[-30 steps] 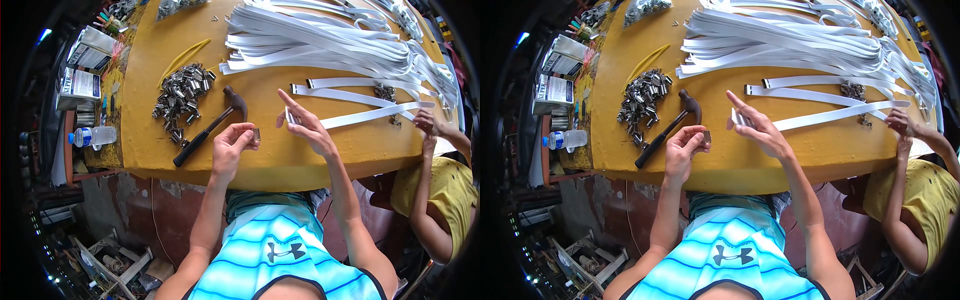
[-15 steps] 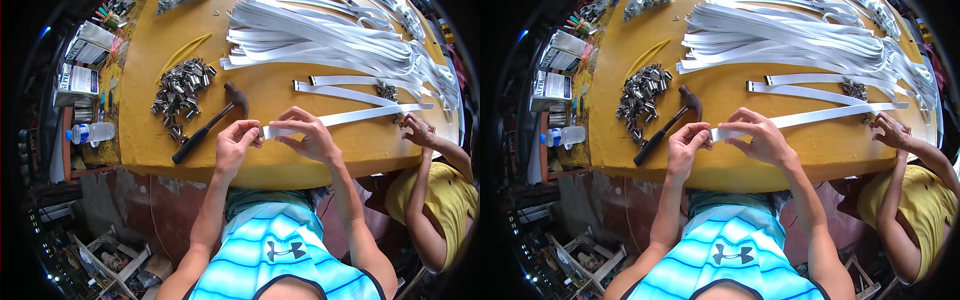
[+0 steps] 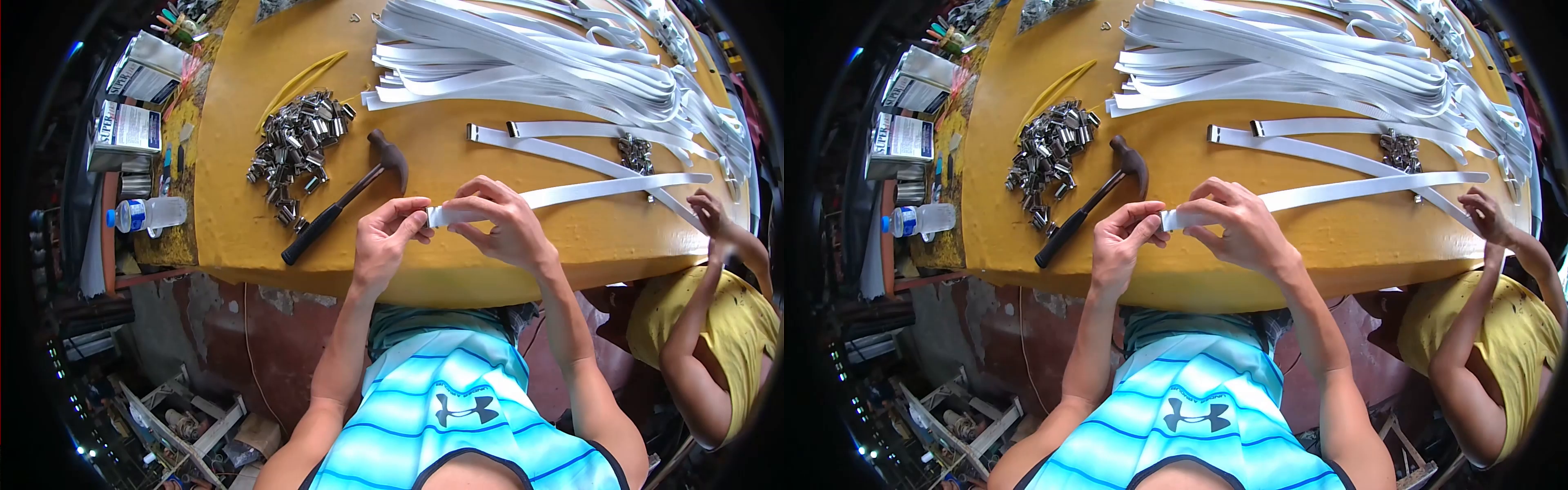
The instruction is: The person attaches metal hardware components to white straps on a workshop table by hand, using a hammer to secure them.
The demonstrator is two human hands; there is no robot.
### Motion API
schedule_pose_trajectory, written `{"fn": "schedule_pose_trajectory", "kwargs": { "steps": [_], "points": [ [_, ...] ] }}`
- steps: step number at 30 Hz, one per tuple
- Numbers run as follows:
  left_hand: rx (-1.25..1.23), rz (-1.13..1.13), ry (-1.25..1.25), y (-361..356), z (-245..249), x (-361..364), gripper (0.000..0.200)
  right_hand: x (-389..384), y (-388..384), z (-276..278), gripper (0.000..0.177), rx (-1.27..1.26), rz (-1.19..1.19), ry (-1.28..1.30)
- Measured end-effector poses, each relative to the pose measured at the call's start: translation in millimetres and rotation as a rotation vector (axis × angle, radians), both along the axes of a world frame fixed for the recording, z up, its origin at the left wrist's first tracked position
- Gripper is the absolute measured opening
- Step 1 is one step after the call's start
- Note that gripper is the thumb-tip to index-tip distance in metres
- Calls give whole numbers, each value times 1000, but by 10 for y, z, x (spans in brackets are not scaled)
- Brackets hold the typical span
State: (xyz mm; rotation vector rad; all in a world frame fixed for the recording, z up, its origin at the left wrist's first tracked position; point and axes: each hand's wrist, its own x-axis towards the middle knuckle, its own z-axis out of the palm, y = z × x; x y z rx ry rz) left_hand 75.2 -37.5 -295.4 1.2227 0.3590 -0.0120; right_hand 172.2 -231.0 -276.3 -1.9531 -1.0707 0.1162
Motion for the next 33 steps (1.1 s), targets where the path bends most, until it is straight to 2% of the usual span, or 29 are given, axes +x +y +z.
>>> {"fn": "schedule_pose_trajectory", "kwargs": {
  "steps": [4,14,23,33],
  "points": [
    [20,-3,-29,-11,-43,-24,23,-34,32,2,31,-60,-43,-147],
    [201,75,5,-97,-78,-26,22,-82,85,-55,26,-97,-66,-190],
    [226,117,-10,-144,-78,0,14,-61,136,-70,25,-4,-43,-99],
    [276,117,-7,-183,10,-48,15,-77,171,-24,15,14,-64,218]
  ]
}}
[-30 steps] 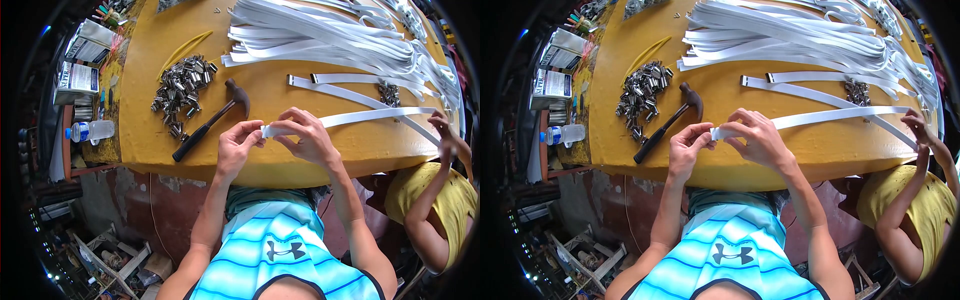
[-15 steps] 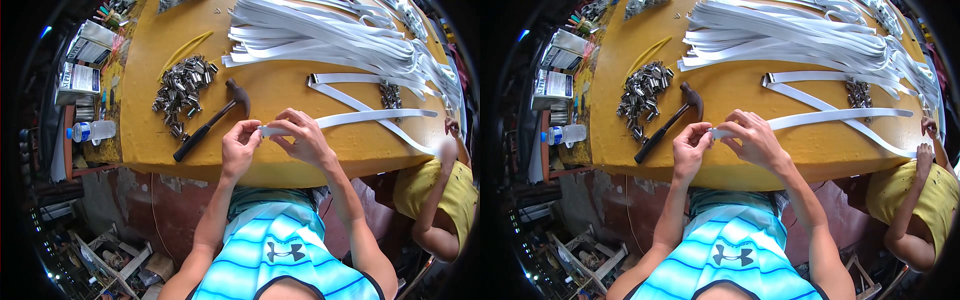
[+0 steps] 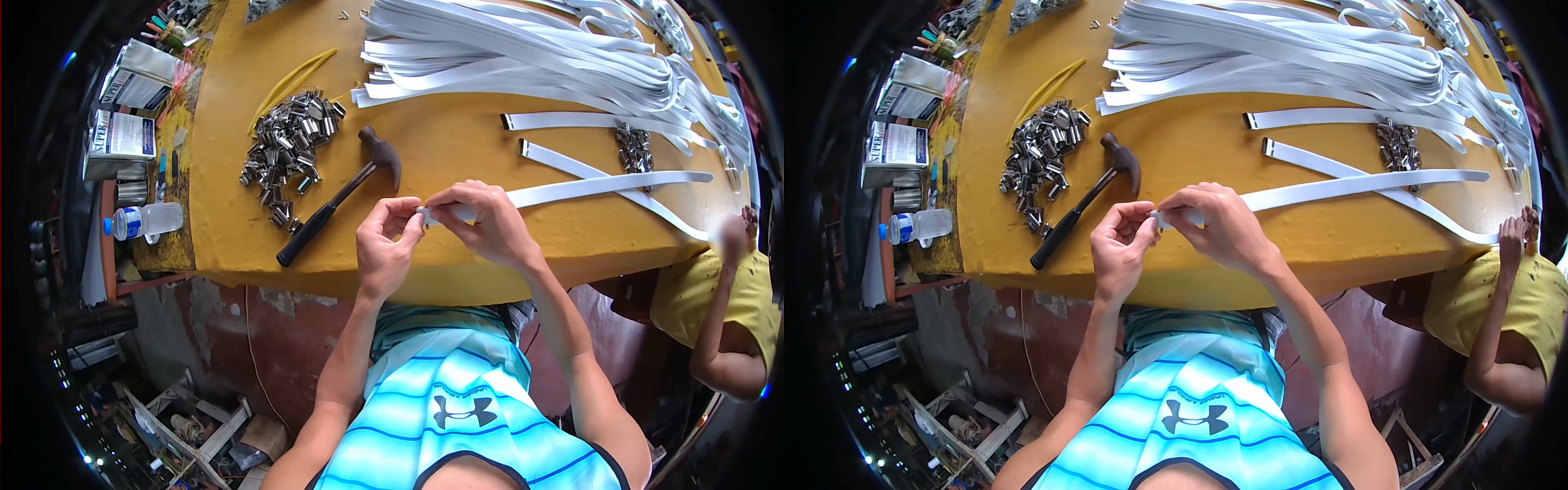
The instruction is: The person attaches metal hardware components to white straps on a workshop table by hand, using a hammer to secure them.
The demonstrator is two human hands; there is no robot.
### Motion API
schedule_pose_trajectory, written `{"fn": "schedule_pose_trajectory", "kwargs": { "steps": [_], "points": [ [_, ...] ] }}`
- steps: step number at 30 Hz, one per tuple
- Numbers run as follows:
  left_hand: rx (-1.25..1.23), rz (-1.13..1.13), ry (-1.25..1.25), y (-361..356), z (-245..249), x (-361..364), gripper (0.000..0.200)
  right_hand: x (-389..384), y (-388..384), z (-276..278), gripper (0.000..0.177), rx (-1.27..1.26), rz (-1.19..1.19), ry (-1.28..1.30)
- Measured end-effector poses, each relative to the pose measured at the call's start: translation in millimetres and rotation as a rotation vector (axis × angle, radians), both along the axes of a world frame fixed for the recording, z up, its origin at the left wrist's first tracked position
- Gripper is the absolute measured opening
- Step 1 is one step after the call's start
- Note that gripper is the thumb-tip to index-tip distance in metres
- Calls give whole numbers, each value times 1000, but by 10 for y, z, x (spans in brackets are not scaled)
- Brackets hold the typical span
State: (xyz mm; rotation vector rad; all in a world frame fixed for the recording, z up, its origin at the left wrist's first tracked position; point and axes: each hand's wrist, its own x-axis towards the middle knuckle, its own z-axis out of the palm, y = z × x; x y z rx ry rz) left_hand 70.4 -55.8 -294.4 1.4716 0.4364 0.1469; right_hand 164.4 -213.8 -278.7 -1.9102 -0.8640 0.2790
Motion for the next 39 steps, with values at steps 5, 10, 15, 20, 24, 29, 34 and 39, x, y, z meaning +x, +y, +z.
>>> {"fn": "schedule_pose_trajectory", "kwargs": {
  "steps": [5,10,15,20,24,29,34,39],
  "points": [
    [-58,-30,-31,36,-2,-10,15,-44,3,38,11,22,-34,76],
    [-76,-41,-34,39,3,-10,13,-71,26,57,11,53,-38,72],
    [-40,-14,-8,23,17,34,11,-79,20,41,18,-31,-62,-161],
    [-56,-25,-5,25,3,42,12,-190,-1,167,27,-139,-146,-297],
    [-96,-26,-36,14,-11,34,12,-192,17,77,34,-11,-78,-123],
    [-102,-32,-41,14,5,16,12,-185,20,18,35,47,-49,-163],
    [-88,-65,-77,15,-6,-5,12,-182,26,42,25,105,-64,-62],
    [-178,-30,-89,27,36,-6,12,-142,58,45,18,162,-50,57]
  ]
}}
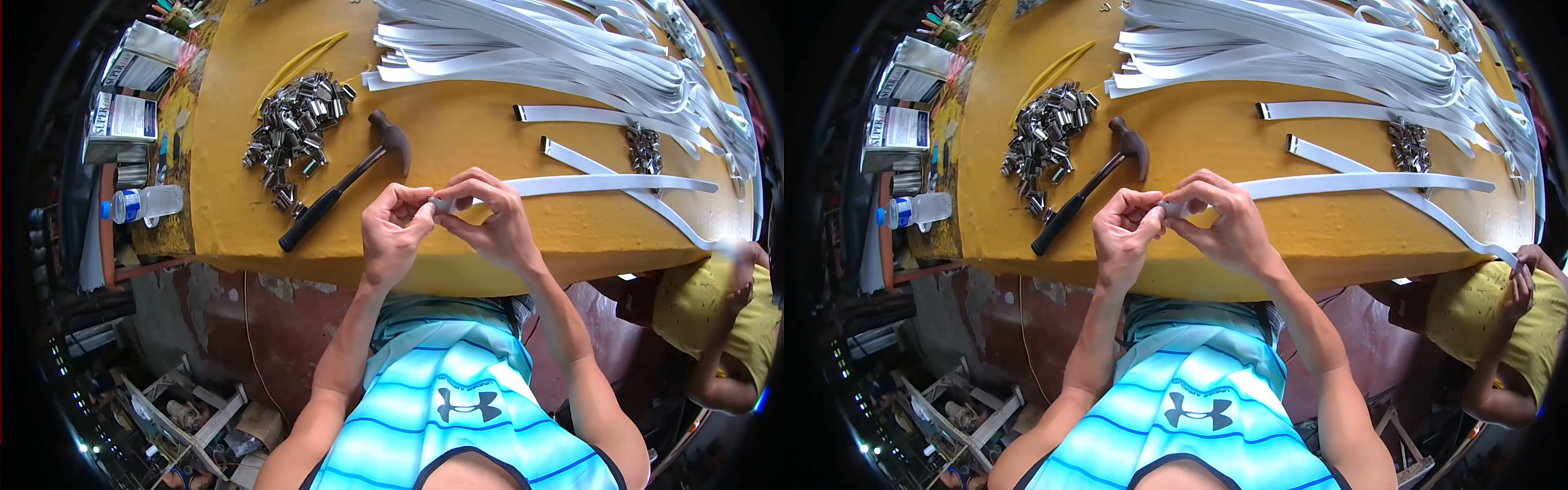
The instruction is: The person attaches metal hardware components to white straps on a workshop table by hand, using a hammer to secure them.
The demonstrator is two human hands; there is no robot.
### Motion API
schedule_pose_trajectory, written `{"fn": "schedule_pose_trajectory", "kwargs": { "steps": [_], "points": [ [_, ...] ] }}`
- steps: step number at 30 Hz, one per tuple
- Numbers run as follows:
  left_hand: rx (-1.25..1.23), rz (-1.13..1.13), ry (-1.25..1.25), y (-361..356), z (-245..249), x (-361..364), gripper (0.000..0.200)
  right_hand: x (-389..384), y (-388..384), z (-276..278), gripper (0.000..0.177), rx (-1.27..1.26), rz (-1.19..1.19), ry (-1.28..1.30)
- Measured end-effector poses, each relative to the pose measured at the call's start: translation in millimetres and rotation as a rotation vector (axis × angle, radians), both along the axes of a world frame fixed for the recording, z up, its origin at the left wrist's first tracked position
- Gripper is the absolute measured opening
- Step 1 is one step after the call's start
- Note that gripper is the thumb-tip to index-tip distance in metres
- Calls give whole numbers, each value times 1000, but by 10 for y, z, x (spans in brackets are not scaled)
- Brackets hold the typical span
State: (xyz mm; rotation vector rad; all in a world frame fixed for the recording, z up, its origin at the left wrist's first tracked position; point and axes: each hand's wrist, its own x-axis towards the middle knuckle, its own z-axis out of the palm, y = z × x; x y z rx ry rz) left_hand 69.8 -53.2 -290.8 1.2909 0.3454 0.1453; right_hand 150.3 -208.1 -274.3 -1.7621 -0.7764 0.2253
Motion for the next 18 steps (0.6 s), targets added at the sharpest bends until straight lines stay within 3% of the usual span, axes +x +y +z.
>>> {"fn": "schedule_pose_trajectory", "kwargs": {
  "steps": [5,7,8,12,15,17,18],
  "points": [
    [-17,1,30,2,21,30,10,-2,-1,-65,20,15,6,-102],
    [-21,-18,39,13,19,12,10,-4,-50,-81,22,-82,28,-473],
    [-28,-27,62,18,27,10,10,-8,-91,-129,24,-110,47,-536],
    [-60,-3,69,6,83,28,11,43,-129,-108,22,-117,52,-558],
    [-13,1,40,3,100,30,12,182,-97,124,16,-69,134,-395],
    [-5,1,21,7,135,39,12,234,-91,210,12,-117,48,-105],
    [1,0,7,6,153,40,12,287,-73,237,17,-146,54,-112]
  ]
}}
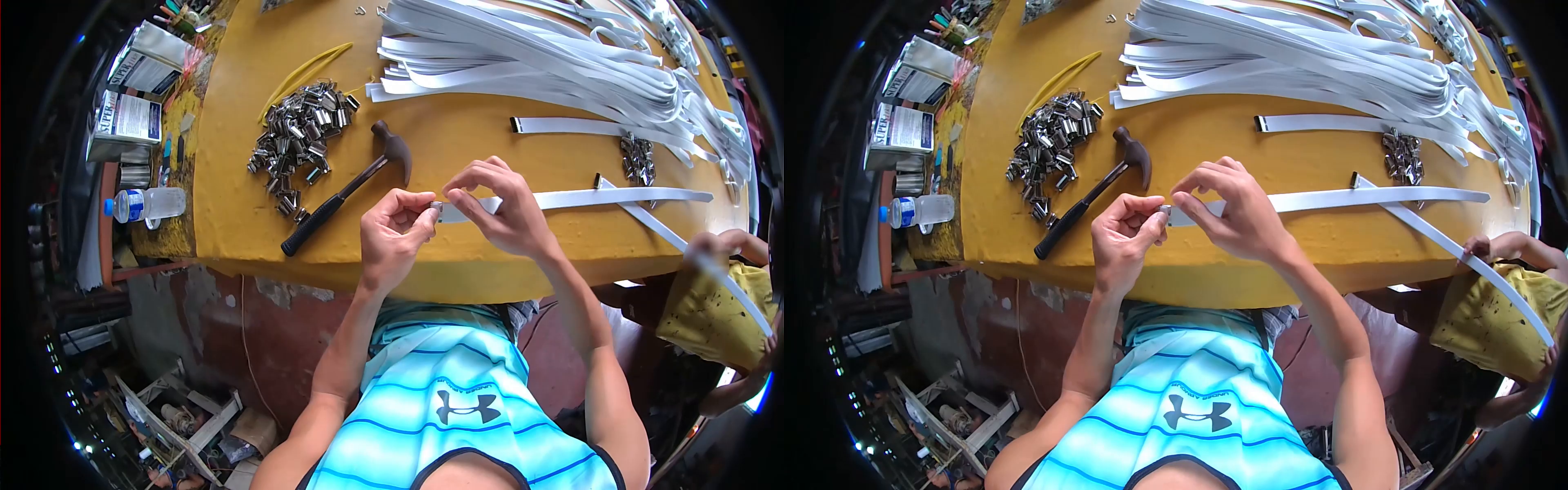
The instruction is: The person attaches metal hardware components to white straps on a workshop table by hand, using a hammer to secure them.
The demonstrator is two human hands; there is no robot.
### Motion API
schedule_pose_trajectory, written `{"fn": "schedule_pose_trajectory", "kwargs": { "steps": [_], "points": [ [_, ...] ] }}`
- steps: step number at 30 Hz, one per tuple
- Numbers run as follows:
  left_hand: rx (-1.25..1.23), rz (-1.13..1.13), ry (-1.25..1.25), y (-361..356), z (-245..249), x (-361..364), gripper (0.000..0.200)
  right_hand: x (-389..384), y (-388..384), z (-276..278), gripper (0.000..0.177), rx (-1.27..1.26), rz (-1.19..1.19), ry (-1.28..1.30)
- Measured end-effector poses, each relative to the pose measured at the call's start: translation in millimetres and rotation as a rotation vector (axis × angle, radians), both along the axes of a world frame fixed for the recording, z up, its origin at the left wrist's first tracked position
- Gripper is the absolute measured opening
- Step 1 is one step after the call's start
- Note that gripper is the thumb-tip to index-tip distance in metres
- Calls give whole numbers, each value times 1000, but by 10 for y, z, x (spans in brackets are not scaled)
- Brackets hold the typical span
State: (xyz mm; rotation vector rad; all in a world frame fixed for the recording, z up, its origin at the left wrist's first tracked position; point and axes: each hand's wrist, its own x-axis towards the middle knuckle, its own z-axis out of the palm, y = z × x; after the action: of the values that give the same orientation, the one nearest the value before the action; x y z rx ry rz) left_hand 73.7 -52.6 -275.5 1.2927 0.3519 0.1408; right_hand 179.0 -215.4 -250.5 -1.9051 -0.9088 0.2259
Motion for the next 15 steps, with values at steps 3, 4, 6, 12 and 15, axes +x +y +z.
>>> {"fn": "schedule_pose_trajectory", "kwargs": {
  "steps": [3,4,6,12,15],
  "points": [
    [69,1,-28,6,30,5,12,80,6,87,26,-92,92,312],
    [67,-7,-27,8,28,6,12,88,11,72,32,-116,86,357],
    [82,-3,-52,17,23,0,13,113,22,38,32,-108,103,408],
    [70,-14,-47,37,27,-2,13,173,64,-57,32,-70,165,483],
    [67,2,-47,23,53,-8,13,187,78,-66,32,-39,192,520]
  ]
}}
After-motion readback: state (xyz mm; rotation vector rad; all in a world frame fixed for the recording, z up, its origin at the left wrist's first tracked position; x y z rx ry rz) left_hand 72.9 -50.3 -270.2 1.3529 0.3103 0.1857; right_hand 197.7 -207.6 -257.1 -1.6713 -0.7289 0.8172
